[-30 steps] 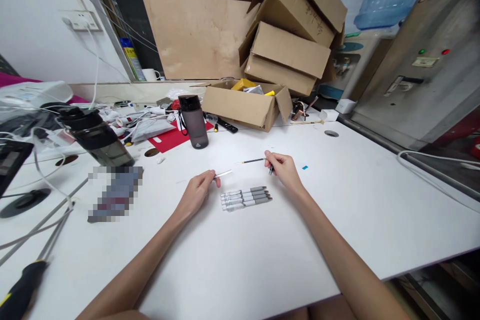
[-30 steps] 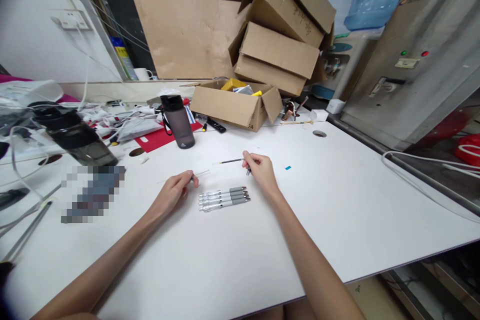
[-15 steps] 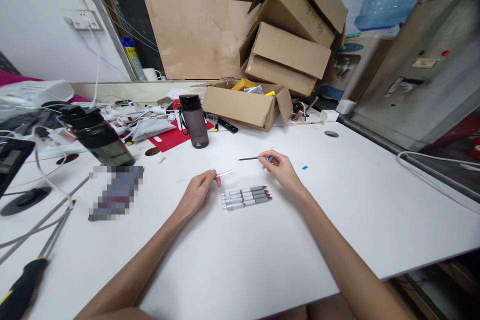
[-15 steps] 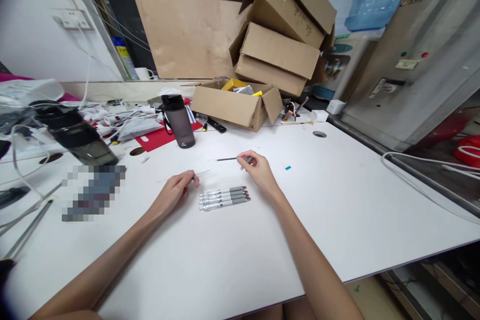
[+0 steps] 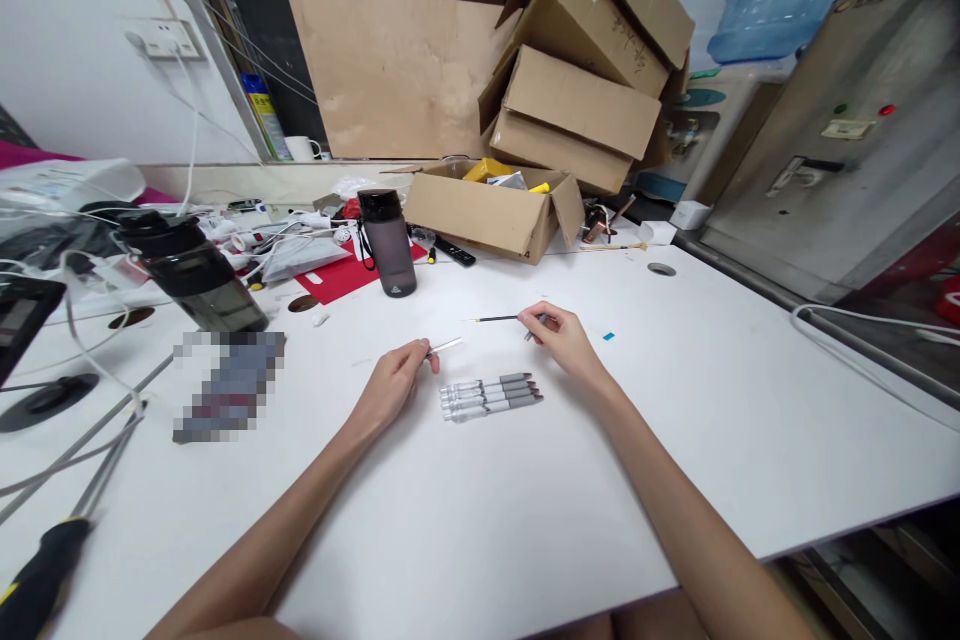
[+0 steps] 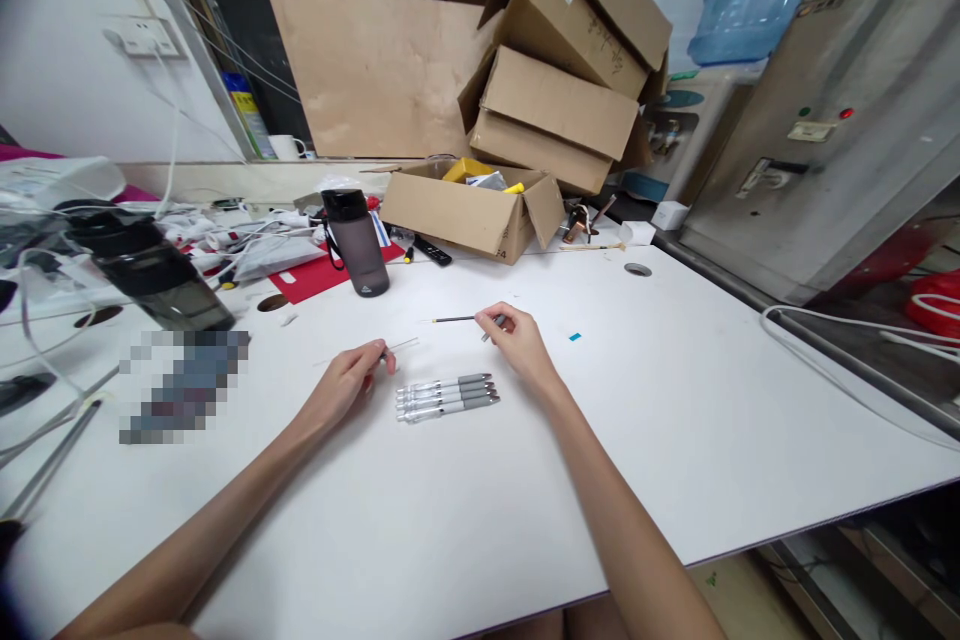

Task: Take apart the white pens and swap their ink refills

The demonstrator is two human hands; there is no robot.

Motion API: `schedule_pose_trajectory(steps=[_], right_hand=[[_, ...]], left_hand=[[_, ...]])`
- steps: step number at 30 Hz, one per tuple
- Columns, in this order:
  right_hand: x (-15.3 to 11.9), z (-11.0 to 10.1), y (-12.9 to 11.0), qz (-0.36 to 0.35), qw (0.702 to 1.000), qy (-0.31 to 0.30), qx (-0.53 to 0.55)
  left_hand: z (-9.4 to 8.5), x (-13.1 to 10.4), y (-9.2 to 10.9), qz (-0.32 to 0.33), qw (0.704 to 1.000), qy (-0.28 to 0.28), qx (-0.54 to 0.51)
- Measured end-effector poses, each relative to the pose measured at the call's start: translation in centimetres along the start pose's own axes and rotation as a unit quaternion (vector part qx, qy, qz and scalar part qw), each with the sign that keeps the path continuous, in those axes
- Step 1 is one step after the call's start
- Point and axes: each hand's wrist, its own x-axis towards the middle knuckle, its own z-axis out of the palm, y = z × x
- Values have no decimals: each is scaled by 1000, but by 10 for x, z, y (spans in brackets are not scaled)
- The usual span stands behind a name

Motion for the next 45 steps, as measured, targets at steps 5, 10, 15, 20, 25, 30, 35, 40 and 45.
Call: schedule_pose_trajectory(steps=[5,10,15,20,25,30,35,40,45], right_hand=[[0,0,0,0,1000,10,16],[0,-1,-1,-6,1000,26,11],[-1,-2,-4,7,999,24,19],[-1,-3,-7,-2,1000,8,12],[-1,-3,-7,-16,1000,6,2],[-1,-4,-6,-9,1000,-10,0],[-1,-4,-6,-2,1000,-18,3],[-3,-1,-9,-9,1000,-28,-2],[-10,12,-13,-27,997,-74,-6]], left_hand=[[0,0,2,5,1000,-2,-1],[0,0,2,6,1000,-2,-10],[-1,1,-1,3,1000,-3,-11],[-2,3,-2,6,1000,4,-13],[-1,4,-1,7,1000,9,-24],[-1,3,-1,7,1000,8,-19],[-1,4,-1,13,999,4,-33],[-1,2,1,23,999,-5,-24],[1,-3,8,49,999,-14,16]])
